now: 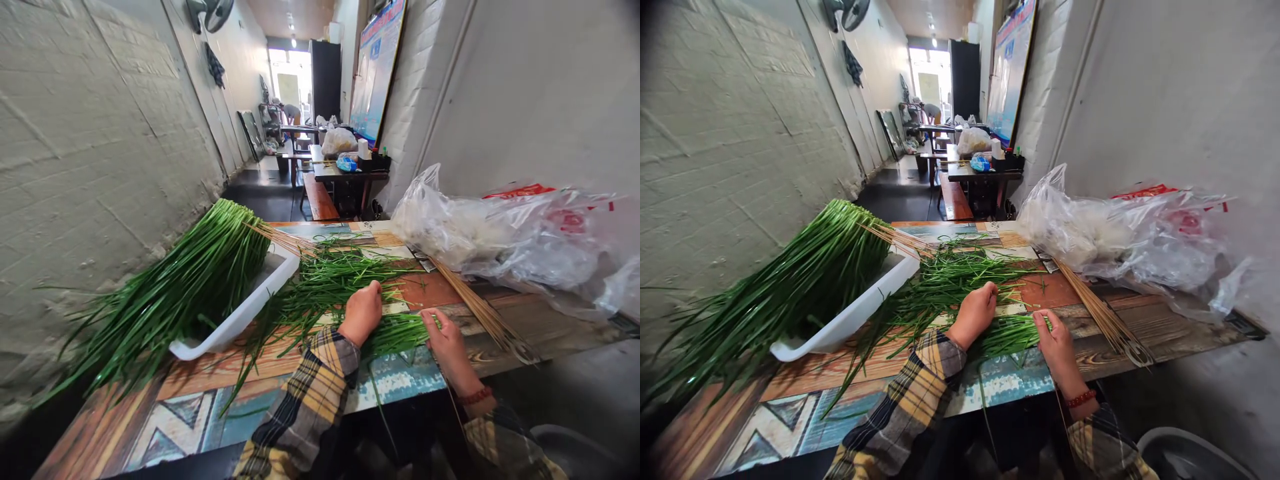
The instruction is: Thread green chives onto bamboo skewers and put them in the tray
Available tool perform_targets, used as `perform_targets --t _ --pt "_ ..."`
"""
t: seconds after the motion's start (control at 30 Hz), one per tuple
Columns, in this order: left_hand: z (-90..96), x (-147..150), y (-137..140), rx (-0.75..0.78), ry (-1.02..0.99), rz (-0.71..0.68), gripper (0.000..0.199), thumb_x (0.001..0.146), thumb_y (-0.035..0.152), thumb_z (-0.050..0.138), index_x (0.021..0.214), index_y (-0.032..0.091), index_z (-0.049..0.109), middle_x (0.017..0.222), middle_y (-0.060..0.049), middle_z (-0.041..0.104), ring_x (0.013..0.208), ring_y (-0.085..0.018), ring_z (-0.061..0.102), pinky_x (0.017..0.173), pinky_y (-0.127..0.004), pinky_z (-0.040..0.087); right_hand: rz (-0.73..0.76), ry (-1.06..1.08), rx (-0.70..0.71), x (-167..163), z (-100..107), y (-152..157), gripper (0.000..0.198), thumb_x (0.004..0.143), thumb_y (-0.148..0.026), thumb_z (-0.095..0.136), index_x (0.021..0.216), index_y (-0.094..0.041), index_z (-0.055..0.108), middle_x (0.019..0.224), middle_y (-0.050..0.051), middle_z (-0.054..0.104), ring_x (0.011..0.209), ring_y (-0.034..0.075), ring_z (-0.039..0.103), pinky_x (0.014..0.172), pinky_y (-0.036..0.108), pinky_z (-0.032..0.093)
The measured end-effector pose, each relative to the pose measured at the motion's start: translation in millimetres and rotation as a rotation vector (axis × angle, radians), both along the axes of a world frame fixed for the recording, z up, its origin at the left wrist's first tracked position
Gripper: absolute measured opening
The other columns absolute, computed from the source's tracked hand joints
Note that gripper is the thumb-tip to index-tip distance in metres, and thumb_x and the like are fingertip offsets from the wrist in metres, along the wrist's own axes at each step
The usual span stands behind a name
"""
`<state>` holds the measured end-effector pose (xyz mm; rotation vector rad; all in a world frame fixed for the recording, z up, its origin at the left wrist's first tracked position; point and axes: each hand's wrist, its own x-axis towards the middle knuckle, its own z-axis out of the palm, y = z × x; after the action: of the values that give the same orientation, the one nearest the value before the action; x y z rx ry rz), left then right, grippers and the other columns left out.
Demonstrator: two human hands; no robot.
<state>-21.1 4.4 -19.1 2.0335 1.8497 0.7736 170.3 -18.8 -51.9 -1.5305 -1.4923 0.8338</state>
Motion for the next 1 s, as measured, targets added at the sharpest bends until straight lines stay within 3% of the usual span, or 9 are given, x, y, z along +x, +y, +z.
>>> perform_targets --t 0.2,0.33,0.43,0.8,1.0 --pt "0.8 -2.4 1.2 0.024 0.01 0.013 0.027 0.085 0.008 0.038 0.094 0.021 0.06 0.097 -0.006 0.062 0.082 -0.016 0.061 0.07 -0.025 0.043 0.016 0.002 0.038 -1.7 5.3 -2.6 0.04 0.084 -0.057 0.046 0.085 -0.02 0.059 0.051 -0.004 0.048 0.042 0.012 0.044 0.041 0.022 0.032" --pt "1.1 -2.1 -0.6 -0.03 0.122 -0.045 0.025 0.088 0.014 0.039 0.091 0.02 0.063 0.1 -0.008 0.058 0.081 -0.016 0.061 0.071 -0.026 0.045 0.015 -0.026 0.072 -3.2 7.4 -2.0 0.04 0.085 -0.057 0.044 0.083 -0.02 0.059 0.045 -0.006 0.044 0.04 0.012 0.043 0.041 0.022 0.031" --pt "4.5 -1.6 -2.3 -0.005 0.132 -0.078 0.022 0.089 0.02 0.042 0.101 0.021 0.061 0.103 -0.007 0.056 0.086 -0.017 0.06 0.075 -0.026 0.045 -0.006 -0.014 0.068 -3.8 5.0 0.7 0.041 0.084 -0.058 0.044 0.081 -0.02 0.058 0.042 -0.007 0.04 0.038 0.012 0.043 0.041 0.022 0.032" --pt "2.2 -1.6 -2.0 0.097 0.016 -0.093 0.027 0.088 0.02 0.047 0.114 0.023 0.053 0.105 -0.005 0.062 0.097 -0.018 0.06 0.083 -0.025 0.045 0.049 0.037 0.121 -2.4 1.4 1.9 0.04 0.087 -0.055 0.043 0.081 -0.018 0.059 0.052 -0.004 0.049 0.042 0.011 0.044 0.043 0.021 0.033" --pt "3.8 0.2 -3.7 0.122 0.026 -0.109 0.021 0.09 0.025 0.046 0.102 0.024 0.063 0.101 -0.005 0.064 0.09 -0.017 0.06 0.08 -0.027 0.046 0.079 0.055 0.119 -2.9 1.8 1.9 0.041 0.087 -0.056 0.043 0.081 -0.019 0.059 0.05 -0.004 0.05 0.042 0.012 0.042 0.043 0.022 0.031"
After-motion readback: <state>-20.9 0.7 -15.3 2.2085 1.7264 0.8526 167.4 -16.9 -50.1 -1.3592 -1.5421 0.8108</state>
